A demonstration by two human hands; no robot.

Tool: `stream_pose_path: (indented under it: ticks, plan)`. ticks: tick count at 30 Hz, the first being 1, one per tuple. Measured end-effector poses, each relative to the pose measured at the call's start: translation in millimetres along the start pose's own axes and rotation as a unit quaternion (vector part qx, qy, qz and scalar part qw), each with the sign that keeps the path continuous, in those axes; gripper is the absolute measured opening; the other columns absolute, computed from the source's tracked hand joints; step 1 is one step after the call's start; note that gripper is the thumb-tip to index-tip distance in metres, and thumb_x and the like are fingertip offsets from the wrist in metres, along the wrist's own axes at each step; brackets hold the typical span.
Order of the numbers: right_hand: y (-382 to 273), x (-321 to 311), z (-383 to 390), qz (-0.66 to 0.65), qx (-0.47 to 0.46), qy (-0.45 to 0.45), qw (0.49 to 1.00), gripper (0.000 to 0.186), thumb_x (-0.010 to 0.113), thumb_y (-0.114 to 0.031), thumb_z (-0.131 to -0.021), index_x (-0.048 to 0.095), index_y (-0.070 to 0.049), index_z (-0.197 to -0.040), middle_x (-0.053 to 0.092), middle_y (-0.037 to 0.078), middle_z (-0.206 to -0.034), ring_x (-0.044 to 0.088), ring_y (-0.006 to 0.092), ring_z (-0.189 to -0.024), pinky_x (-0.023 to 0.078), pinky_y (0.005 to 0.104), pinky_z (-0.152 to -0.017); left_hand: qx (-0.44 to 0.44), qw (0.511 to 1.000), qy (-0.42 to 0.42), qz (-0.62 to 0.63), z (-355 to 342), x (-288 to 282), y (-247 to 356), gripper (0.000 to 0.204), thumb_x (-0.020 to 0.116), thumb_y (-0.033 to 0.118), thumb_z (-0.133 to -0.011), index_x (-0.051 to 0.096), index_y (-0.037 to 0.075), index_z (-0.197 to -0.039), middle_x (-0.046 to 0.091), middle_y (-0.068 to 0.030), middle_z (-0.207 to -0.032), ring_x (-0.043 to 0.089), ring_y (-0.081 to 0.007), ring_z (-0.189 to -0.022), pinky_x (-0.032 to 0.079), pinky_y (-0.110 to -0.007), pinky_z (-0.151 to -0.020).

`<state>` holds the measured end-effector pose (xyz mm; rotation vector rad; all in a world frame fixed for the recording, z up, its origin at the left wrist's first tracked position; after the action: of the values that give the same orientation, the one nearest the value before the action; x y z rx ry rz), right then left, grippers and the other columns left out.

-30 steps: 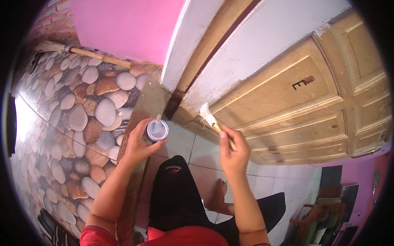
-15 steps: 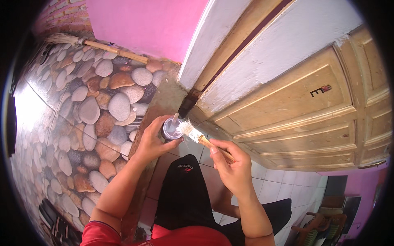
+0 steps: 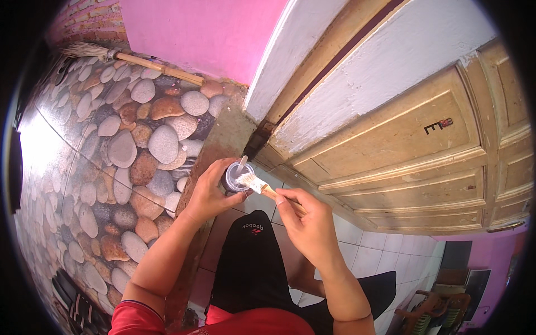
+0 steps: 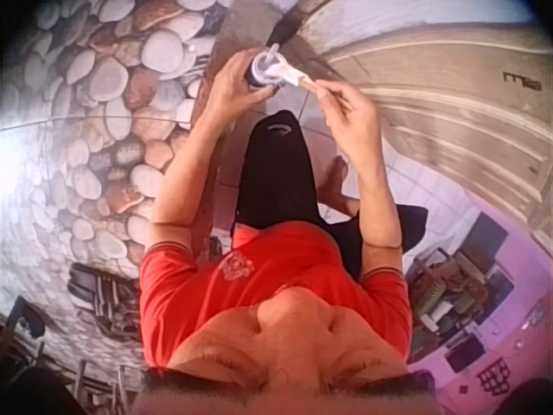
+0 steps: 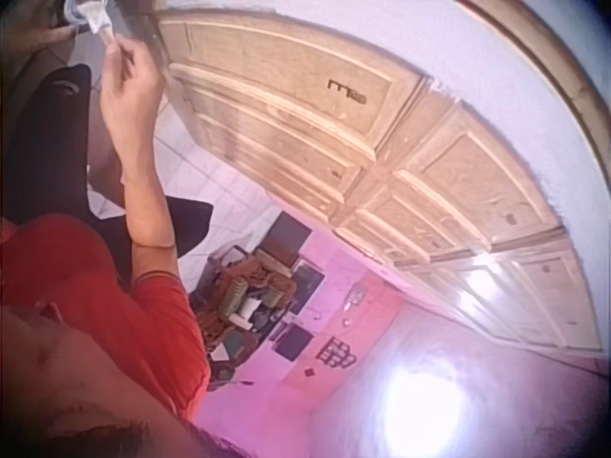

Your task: The person paints a wooden door frame using a paintbrush and white paint from a small container held by hand.

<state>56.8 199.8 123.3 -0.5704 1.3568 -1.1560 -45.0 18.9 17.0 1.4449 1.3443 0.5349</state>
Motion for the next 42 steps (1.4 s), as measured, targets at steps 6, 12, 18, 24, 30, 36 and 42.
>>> stream_pose_path:
  ticks: [6, 12, 18, 24, 30, 36, 42]
  plan:
    - [-2, 5, -5, 0.047, -0.037, -0.003, 0.998, 0.022, 0.069, -0.014, -0.102, 0.073, 0.002, -0.117, 0.070, 0.005, -0.083, 0.061, 0.0062, -0.073, 0.049, 0.0238, -0.063, -0.024, 1.000, -0.008, 0.006, 1, 1, -3, 0.069, 0.090, 0.018, -0.070, 0.062, 0.002, -0.131, 0.068, -0.0155, -0.123, 0.067, -0.0334, -0.115, 0.053, -0.041, -0.100]
    - [-18, 11, -6, 0.115, -0.075, 0.002, 0.990, 0.021, 0.069, -0.015, -0.102, 0.073, 0.003, -0.113, 0.072, 0.010, -0.085, 0.068, 0.0132, -0.078, 0.053, 0.0272, -0.067, -0.025, 1.000, -0.010, 0.003, 2, 1, -3, 0.068, 0.090, 0.019, -0.070, 0.063, 0.002, -0.131, 0.068, -0.0156, -0.123, 0.067, -0.0334, -0.114, 0.053, -0.041, -0.100]
    - [-17, -2, -6, 0.092, -0.035, 0.009, 0.995, 0.022, 0.069, -0.017, -0.102, 0.074, 0.003, -0.110, 0.073, 0.011, -0.080, 0.070, 0.0134, -0.072, 0.054, 0.0291, -0.064, -0.027, 1.000, -0.004, -0.001, 1, 1, -1, 0.068, 0.091, 0.023, -0.072, 0.063, 0.001, -0.129, 0.068, -0.0165, -0.121, 0.068, -0.0340, -0.112, 0.053, -0.041, -0.099]
    - [-6, -9, -8, 0.034, 0.021, -0.005, 0.999, 0.024, 0.063, -0.018, -0.107, 0.074, 0.003, -0.112, 0.063, 0.001, -0.071, 0.050, 0.0044, -0.056, 0.039, 0.0215, -0.050, -0.024, 1.000, -0.003, -0.001, 0, 1, -1, 0.067, 0.091, 0.025, -0.073, 0.063, 0.001, -0.129, 0.068, -0.0169, -0.119, 0.068, -0.0341, -0.111, 0.053, -0.041, -0.098]
    - [1, -9, -10, -0.007, 0.048, -0.005, 0.999, 0.027, 0.059, -0.020, -0.109, 0.073, 0.003, -0.112, 0.063, 0.003, -0.070, 0.049, 0.0050, -0.054, 0.038, 0.0218, -0.048, -0.028, 1.000, -0.004, 0.005, 0, 1, -1, 0.067, 0.091, 0.026, -0.073, 0.063, 0.001, -0.129, 0.068, -0.0170, -0.120, 0.068, -0.0340, -0.111, 0.053, -0.041, -0.098]
    - [8, -11, -12, -0.044, 0.083, -0.004, 0.996, 0.029, 0.058, -0.023, -0.109, 0.071, 0.002, -0.110, 0.064, 0.004, -0.069, 0.049, 0.0055, -0.050, 0.037, 0.0220, -0.046, -0.032, 0.999, -0.008, -0.004, 0, 1, -1, 0.068, 0.091, 0.026, -0.073, 0.063, 0.001, -0.129, 0.068, -0.0168, -0.121, 0.068, -0.0335, -0.112, 0.053, -0.041, -0.098]
    - [22, -9, -14, -0.093, 0.117, -0.004, 0.989, 0.029, 0.055, -0.025, -0.110, 0.068, 0.001, -0.110, 0.063, 0.006, -0.068, 0.046, 0.0066, -0.045, 0.031, 0.0220, -0.039, -0.033, 0.999, -0.007, -0.004, 0, 1, -2, 0.067, 0.091, 0.026, -0.073, 0.063, 0.001, -0.129, 0.068, -0.0165, -0.121, 0.068, -0.0334, -0.113, 0.053, -0.041, -0.099]
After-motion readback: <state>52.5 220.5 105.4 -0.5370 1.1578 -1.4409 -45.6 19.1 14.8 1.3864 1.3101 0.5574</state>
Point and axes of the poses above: each hand's wrist, its own z-axis away from the middle knuckle, its own x-axis out of the palm, y = z × x, the point moved 5 cm from there along -z, towards the middle knuckle
